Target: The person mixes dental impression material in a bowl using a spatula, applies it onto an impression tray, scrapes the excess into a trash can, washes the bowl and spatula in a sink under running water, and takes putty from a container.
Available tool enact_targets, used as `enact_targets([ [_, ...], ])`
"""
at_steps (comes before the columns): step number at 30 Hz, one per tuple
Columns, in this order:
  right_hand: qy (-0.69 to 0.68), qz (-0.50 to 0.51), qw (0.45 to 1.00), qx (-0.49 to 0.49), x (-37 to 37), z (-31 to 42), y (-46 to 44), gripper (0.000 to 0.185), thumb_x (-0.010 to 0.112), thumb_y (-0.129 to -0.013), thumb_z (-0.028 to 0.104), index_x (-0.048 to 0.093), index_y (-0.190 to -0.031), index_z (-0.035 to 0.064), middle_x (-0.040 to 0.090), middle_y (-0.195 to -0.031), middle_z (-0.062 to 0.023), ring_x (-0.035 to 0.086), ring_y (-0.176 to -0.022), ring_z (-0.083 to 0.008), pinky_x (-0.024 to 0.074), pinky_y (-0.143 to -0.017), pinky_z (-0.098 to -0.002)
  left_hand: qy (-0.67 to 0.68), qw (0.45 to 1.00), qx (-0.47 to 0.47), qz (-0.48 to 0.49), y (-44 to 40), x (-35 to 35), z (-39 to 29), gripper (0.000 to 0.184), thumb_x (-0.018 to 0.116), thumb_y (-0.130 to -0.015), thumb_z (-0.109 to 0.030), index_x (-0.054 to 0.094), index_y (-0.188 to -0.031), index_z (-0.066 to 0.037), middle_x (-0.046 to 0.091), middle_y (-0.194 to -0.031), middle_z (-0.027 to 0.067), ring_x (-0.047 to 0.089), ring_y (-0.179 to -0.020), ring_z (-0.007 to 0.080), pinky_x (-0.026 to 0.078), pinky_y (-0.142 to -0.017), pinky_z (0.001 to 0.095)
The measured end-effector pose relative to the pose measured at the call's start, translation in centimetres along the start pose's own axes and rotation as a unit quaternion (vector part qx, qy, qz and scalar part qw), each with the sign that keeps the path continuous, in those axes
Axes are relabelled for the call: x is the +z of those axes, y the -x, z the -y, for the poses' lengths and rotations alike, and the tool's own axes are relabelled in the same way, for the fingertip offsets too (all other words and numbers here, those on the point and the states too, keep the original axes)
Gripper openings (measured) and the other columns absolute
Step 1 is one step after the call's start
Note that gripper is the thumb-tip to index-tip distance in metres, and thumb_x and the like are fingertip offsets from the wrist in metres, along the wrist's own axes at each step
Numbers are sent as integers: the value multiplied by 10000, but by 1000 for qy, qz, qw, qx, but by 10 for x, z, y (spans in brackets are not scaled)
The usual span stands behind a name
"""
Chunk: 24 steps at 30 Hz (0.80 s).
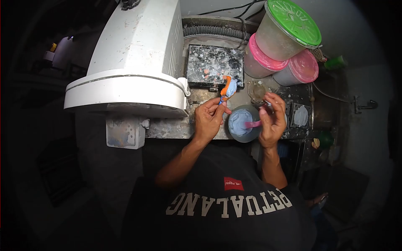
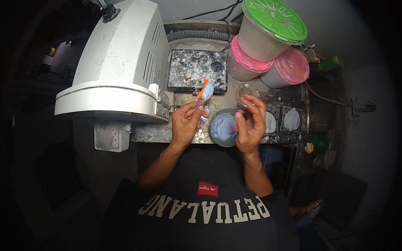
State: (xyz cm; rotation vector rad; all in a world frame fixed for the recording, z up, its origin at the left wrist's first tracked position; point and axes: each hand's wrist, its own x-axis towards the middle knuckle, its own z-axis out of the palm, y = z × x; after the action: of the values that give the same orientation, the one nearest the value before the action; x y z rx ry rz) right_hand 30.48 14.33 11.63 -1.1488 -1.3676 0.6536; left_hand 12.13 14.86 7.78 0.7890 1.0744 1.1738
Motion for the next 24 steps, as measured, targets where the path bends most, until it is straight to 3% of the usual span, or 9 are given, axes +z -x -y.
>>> enact_targets([
  [3, 260, -84, 962, -16, -34, 0, 0, 318, 656, -839, 11, 655, -1157, 28, 581, -1157, -130, 572, -1039, -240, 474, -813, -333, 1, 1000, 7, -17, -7, -3, 20, 284, 636, -966, -149, 624, -1165, 54, 706, -838, 115, 519, -564, 41, 418, -521, 180],
  [4, 330, -99, 939, -2, -45, -9, 6, 325, 690, -857, 98, 647, -1172, 30, 584, -1127, -152, 574, -1001, -253, 473, -800, -345, 2, 1000, 7, -25, -10, -3, 27, 288, 636, -967, -153, 623, -1168, 53, 707, -845, 115, 528, -578, 46, 427, -533, 184],
  [7, 438, -54, 892, 95, -66, -29, 27, 351, 700, -877, 163, 633, -1189, 18, 592, -1079, -158, 579, -928, -256, 479, -783, -351, 16, 1000, 9, -25, -16, -6, 43, 290, 632, -971, -161, 623, -1172, 47, 711, -874, 113, 552, -628, 57, 448, -574, 193],
  [9, 336, -50, 925, 172, -69, -40, 41, 358, 666, -926, 218, 623, -1218, 16, 597, -950, -113, 549, -750, -170, 473, -677, -304, 26, 1000, 7, -17, -16, -5, 53, 287, 626, -975, -164, 622, -1176, 41, 712, -892, 109, 562, -656, 61, 455, -595, 197],
  [12, 281, -48, 951, 119, -61, -37, 50, 276, 635, -949, 178, 661, -1165, 9, 591, -857, -43, 469, -646, -84, 380, -556, -238, 25, 999, 24, -14, -18, 0, 66, 272, 612, -983, -156, 617, -1187, 25, 709, -902, 94, 567, -688, 57, 445, -610, 194],
  [15, 220, 5, 971, 92, -46, -31, 53, 259, 662, -929, 159, 676, -1137, 5, 598, -838, -33, 467, -619, -74, 390, -541, -239, 9, 999, 41, -17, -16, 10, 76, 266, 605, -987, -151, 613, -1191, 19, 704, -891, 86, 553, -684, 48, 433, -603, 190],
  [19, 243, 64, 967, 37, -33, -26, 59, 192, 727, -847, 78, 713, -1021, -2, 649, -796, -94, 619, -653, -155, 468, -576, -282, 12, 998, 51, -29, -15, 16, 82, 252, 593, -995, -147, 609, -1184, 19, 701, -885, 76, 504, -630, 21, 410, -564, 183],
  [20, 242, 49, 968, 52, -31, -23, 62, 153, 723, -838, 62, 715, -974, -8, 654, -769, -120, 655, -672, -204, 485, -585, -307, 14, 998, 51, -31, -15, 16, 83, 249, 592, -995, -146, 608, -1181, 19, 701, -882, 75, 500, -626, 19, 407, -560, 180],
  [24, 163, 47, 977, 127, -33, -28, 79, 115, 695, -881, 65, 693, -956, -23, 647, -741, -100, 614, -576, -152, 472, -533, -279, 21, 998, 49, -38, -15, 17, 81, 244, 589, -996, -141, 606, -1177, 21, 699, -875, 76, 494, -609, 17, 401, -546, 174],
])
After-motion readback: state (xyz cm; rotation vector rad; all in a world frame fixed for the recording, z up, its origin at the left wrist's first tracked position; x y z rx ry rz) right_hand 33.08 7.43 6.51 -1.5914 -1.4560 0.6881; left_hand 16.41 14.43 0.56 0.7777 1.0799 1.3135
